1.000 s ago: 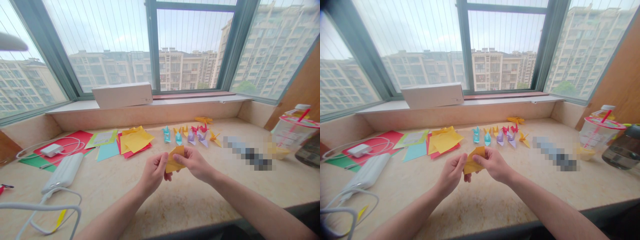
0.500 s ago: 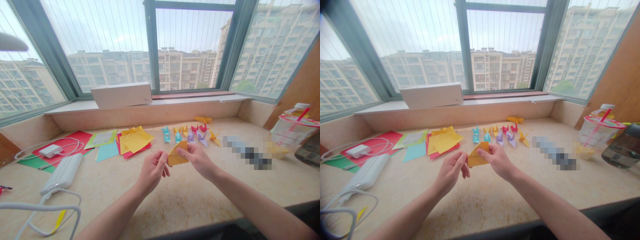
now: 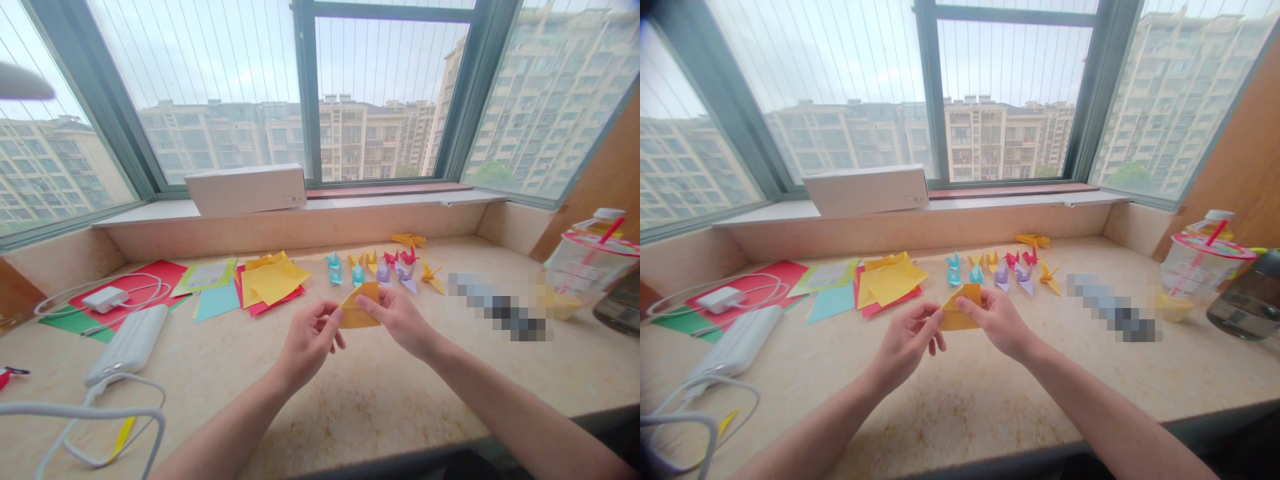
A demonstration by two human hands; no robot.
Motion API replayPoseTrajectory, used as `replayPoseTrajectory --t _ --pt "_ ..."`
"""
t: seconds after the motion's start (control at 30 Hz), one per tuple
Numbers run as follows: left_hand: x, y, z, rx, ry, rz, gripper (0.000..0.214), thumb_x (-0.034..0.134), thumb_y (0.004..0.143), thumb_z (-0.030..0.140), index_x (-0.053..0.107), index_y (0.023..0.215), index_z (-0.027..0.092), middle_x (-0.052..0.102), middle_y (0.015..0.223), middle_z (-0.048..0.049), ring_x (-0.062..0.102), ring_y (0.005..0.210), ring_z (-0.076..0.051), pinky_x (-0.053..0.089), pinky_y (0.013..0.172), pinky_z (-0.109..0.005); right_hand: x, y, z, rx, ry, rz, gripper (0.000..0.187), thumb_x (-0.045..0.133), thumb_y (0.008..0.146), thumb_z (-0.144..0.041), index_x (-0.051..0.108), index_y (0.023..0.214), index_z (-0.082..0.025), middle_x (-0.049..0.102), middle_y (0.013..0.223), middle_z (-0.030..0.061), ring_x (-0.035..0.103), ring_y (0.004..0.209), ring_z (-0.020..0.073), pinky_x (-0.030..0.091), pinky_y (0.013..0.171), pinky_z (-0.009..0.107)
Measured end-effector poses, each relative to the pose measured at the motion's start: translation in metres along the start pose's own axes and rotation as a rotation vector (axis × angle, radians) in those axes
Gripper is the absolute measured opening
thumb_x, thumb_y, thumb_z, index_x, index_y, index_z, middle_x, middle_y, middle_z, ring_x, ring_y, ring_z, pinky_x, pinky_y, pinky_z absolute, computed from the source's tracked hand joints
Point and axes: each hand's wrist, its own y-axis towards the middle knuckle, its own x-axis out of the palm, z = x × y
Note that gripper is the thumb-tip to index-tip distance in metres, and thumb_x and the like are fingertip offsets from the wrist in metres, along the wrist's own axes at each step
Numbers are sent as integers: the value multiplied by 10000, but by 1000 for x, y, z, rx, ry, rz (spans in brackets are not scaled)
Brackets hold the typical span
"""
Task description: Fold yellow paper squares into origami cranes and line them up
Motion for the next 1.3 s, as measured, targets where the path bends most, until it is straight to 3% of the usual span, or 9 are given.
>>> replayPoseTrajectory --t 0.53,0.7,0.8,1.0,1.13,1.3 --pt "6 0 -3 -32 -108 -56 342 567 896 484 566 845 146 591 628 11 650 493 -140 437 400 -191 1 -1 1 30 38 -26 340 709 805 -480 688 860 -146 702 792 36 651 715 165 502 692 296" --pt "5 -1 -1 -8 -36 -68 320 535 920 463 564 847 153 609 615 -3 650 519 -141 442 418 -191 0 -1 2 52 77 -67 328 671 841 -474 673 852 -146 674 776 29 626 696 158 477 670 291" --pt "3 -2 -3 -4 28 -55 336 543 911 471 574 816 151 605 573 -4 637 514 -139 453 429 -193 2 -2 4 53 103 -27 296 715 806 -442 669 868 -157 669 773 15 618 685 150 463 648 277" --pt "4 -2 -7 -38 23 -43 363 571 884 500 599 829 141 631 645 -17 669 533 -154 433 392 -181 3 -1 3 52 79 -44 321 725 787 -461 643 811 -151 637 723 1 576 640 130 431 603 253" --pt "3 -1 -6 -9 49 -65 348 581 888 471 613 797 137 643 609 -24 641 530 -135 453 435 -186 4 -2 2 34 35 19 400 703 777 -545 613 752 -157 593 671 -7 535 594 122 421 573 256" --pt "2 2 -6 -53 -39 -103 372 584 870 509 590 798 144 615 600 3 624 461 -124 415 389 -174 8 -5 8 -75 -59 123 360 673 823 -513 564 719 -186 532 637 -20 493 584 126 407 559 261"
